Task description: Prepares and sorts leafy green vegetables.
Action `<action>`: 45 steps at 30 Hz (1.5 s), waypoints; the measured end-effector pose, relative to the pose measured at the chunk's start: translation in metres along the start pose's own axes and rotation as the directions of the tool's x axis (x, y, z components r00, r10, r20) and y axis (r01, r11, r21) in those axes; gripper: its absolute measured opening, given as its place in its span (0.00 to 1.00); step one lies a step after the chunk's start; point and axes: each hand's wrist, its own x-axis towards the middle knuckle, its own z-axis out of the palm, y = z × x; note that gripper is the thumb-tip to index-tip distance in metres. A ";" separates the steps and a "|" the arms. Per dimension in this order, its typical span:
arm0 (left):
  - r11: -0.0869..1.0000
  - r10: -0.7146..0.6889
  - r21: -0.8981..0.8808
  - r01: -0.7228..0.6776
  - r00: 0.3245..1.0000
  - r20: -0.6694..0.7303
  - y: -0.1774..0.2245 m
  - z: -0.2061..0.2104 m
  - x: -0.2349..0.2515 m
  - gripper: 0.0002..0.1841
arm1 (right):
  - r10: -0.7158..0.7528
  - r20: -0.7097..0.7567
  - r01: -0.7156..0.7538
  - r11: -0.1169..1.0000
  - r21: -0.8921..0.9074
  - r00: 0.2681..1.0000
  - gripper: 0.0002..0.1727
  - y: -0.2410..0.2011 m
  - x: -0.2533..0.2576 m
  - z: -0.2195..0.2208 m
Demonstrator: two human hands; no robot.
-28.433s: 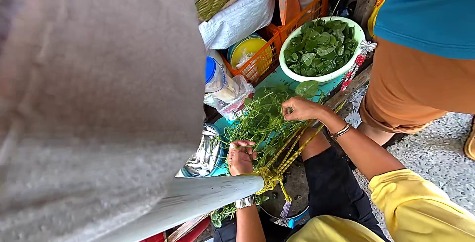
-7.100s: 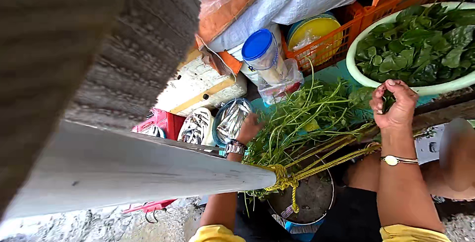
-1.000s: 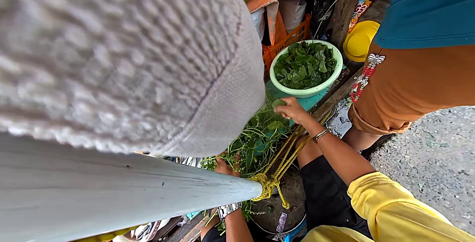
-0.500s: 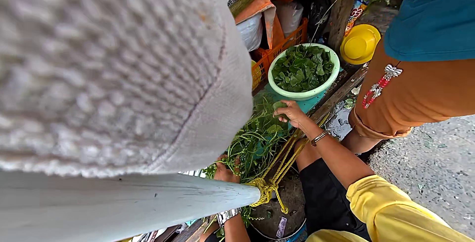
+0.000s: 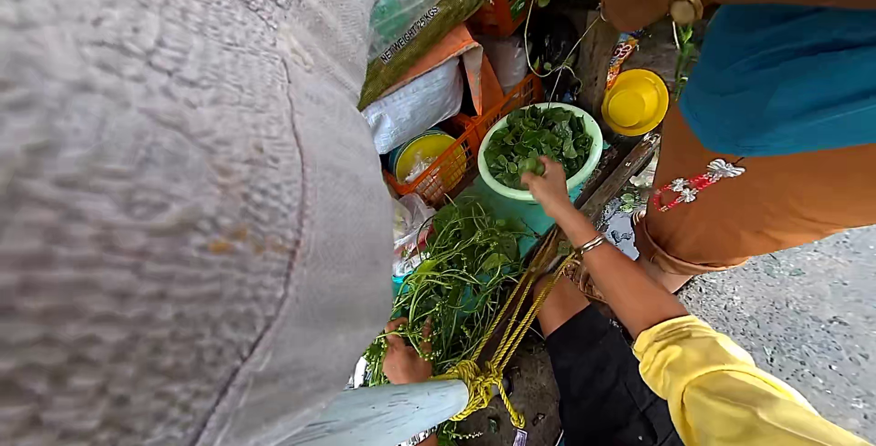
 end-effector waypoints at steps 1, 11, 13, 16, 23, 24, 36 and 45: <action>1.000 0.020 0.008 -0.020 0.999 -0.026 -0.001 0.002 -0.001 0.30 | -0.051 0.005 0.052 0.991 -0.121 0.999 0.22 -0.009 0.014 -0.008; 0.998 -0.052 -0.032 0.052 0.998 0.024 0.018 0.000 -0.004 0.30 | 0.092 0.289 0.049 0.894 -0.446 0.953 0.36 -0.051 0.146 -0.062; 1.000 -0.019 -0.017 0.019 1.000 -0.007 0.005 0.009 -0.005 0.29 | 0.055 0.196 0.044 0.883 -0.468 0.979 0.29 -0.061 0.143 -0.063; 0.995 0.094 -0.018 -0.097 0.986 -0.140 0.005 0.015 -0.011 0.26 | 0.181 0.161 -0.062 0.827 -0.558 0.970 0.22 -0.102 0.116 -0.070; 0.996 -0.007 -0.088 0.028 0.974 0.227 -0.006 -0.009 -0.009 0.42 | 0.032 0.233 0.145 0.700 -0.699 0.972 0.21 -0.055 0.102 -0.063; 0.989 -0.039 -0.122 0.086 0.938 0.345 -0.011 -0.016 -0.004 0.44 | 0.098 0.237 0.102 0.703 -0.704 0.966 0.22 -0.068 0.080 -0.065; 0.680 0.238 -0.711 0.180 0.863 0.445 -0.047 -0.081 -0.009 0.23 | -0.108 0.433 0.424 0.513 -0.747 0.895 0.24 -0.085 0.019 -0.053; 0.542 0.101 -0.808 0.232 0.936 0.337 -0.061 -0.111 -0.064 0.18 | -0.335 0.814 0.791 0.568 -0.228 0.475 0.26 -0.095 -0.066 -0.034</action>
